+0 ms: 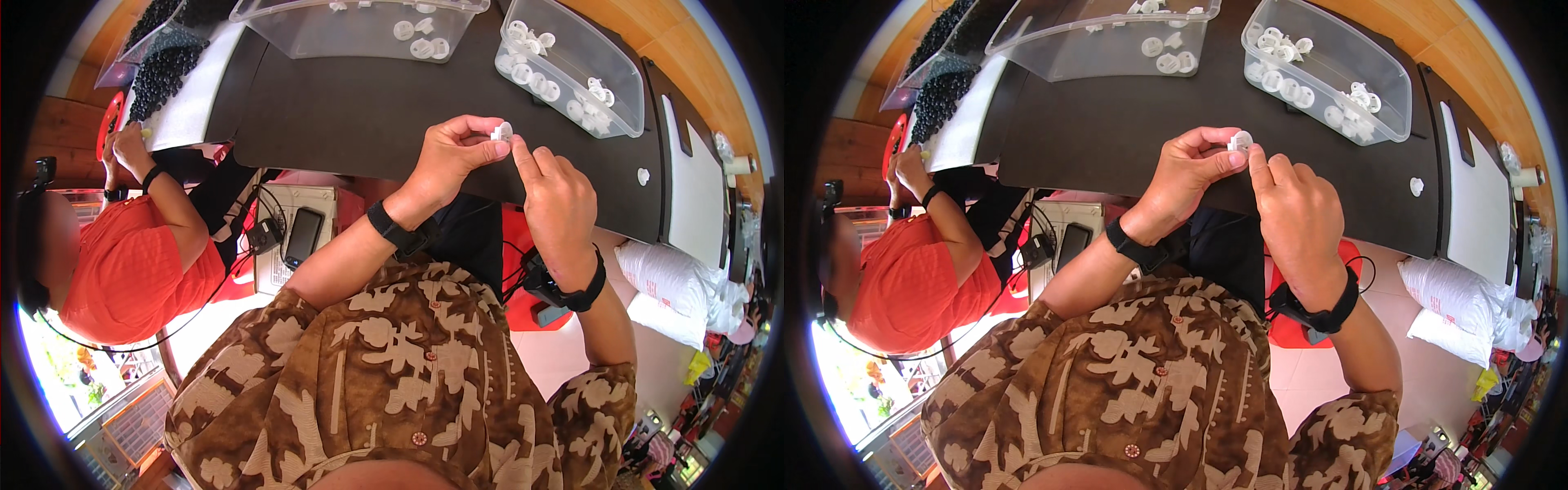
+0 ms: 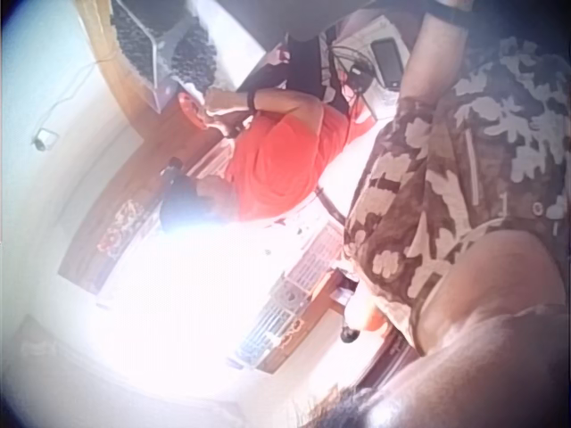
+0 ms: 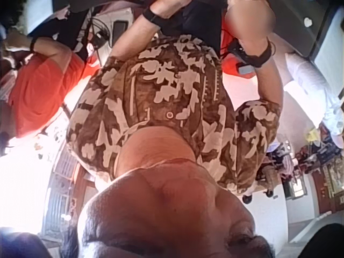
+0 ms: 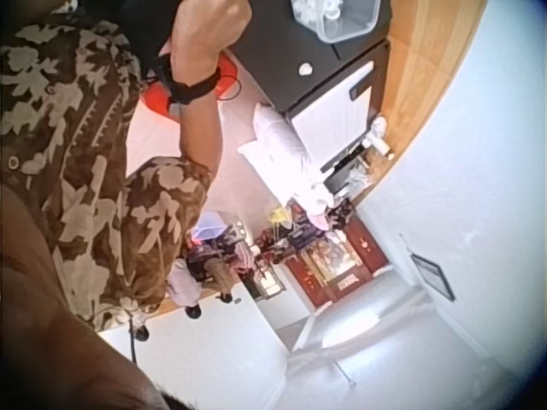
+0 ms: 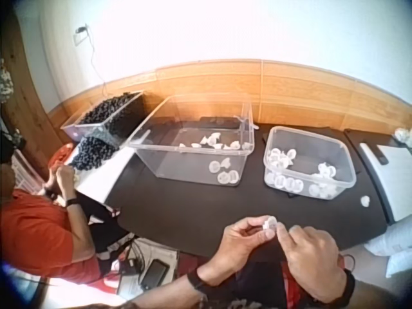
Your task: Assembling small white plastic components using a metal pin tool.
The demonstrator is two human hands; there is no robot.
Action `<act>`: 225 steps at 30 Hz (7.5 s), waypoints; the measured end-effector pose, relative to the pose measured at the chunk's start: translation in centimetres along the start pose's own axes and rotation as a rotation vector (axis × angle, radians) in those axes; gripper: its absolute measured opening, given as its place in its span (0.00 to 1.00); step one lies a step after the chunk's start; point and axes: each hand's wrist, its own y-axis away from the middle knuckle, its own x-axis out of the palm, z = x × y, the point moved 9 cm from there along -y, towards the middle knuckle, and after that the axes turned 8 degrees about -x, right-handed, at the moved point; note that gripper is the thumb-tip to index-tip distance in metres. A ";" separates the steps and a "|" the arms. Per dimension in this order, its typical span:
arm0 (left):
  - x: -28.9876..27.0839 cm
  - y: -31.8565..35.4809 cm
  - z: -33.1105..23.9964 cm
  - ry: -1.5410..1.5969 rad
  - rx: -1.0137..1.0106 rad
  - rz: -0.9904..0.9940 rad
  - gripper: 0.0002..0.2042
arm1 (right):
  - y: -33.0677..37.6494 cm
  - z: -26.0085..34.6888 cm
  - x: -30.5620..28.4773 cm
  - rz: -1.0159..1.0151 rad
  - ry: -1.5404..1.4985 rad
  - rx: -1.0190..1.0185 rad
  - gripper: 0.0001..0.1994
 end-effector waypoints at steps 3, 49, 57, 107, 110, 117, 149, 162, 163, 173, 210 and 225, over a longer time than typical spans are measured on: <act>0.1 0.0 0.0 0.002 0.009 0.009 0.12 | 0.0 0.1 0.0 0.000 0.024 -0.036 0.18; 7.4 0.7 -0.2 0.173 -0.107 0.319 0.18 | 2.2 -10.1 1.6 -0.047 -1.461 0.612 0.09; 7.4 0.6 -0.2 0.153 -0.131 0.320 0.19 | 1.9 -10.4 1.5 0.048 -1.385 0.587 0.08; 1.4 -1.8 1.0 0.274 -0.147 0.211 0.13 | 3.6 -3.7 5.0 0.025 -1.323 0.716 0.09; 1.1 -1.9 1.3 0.243 -0.149 0.195 0.13 | 3.4 -4.3 4.4 -0.016 -1.178 0.693 0.09; 1.5 -1.8 1.1 0.203 -0.126 0.232 0.13 | 3.1 -4.9 1.4 -0.023 -0.774 0.526 0.12; 1.6 -2.1 1.4 0.110 -0.155 0.218 0.11 | -0.5 -4.8 0.0 0.315 -0.428 0.221 0.14; 1.7 -2.1 1.4 0.081 -0.166 0.219 0.11 | -0.8 -5.1 -1.1 0.251 -0.318 0.165 0.11; 1.7 -2.1 1.4 0.080 -0.167 0.220 0.11 | -0.8 -5.0 -1.1 0.251 -0.318 0.166 0.11; 1.8 -2.0 1.4 0.062 -0.169 0.220 0.11 | -0.9 -4.5 -1.2 0.270 -0.245 0.146 0.12; 1.1 -2.2 2.2 -0.013 -0.142 0.127 0.08 | -2.0 -2.0 -0.7 0.373 -0.078 -0.135 0.03; -0.4 -0.2 -2.6 -0.047 -0.147 0.108 0.11 | 2.3 -6.3 -2.9 0.033 -0.407 0.381 0.20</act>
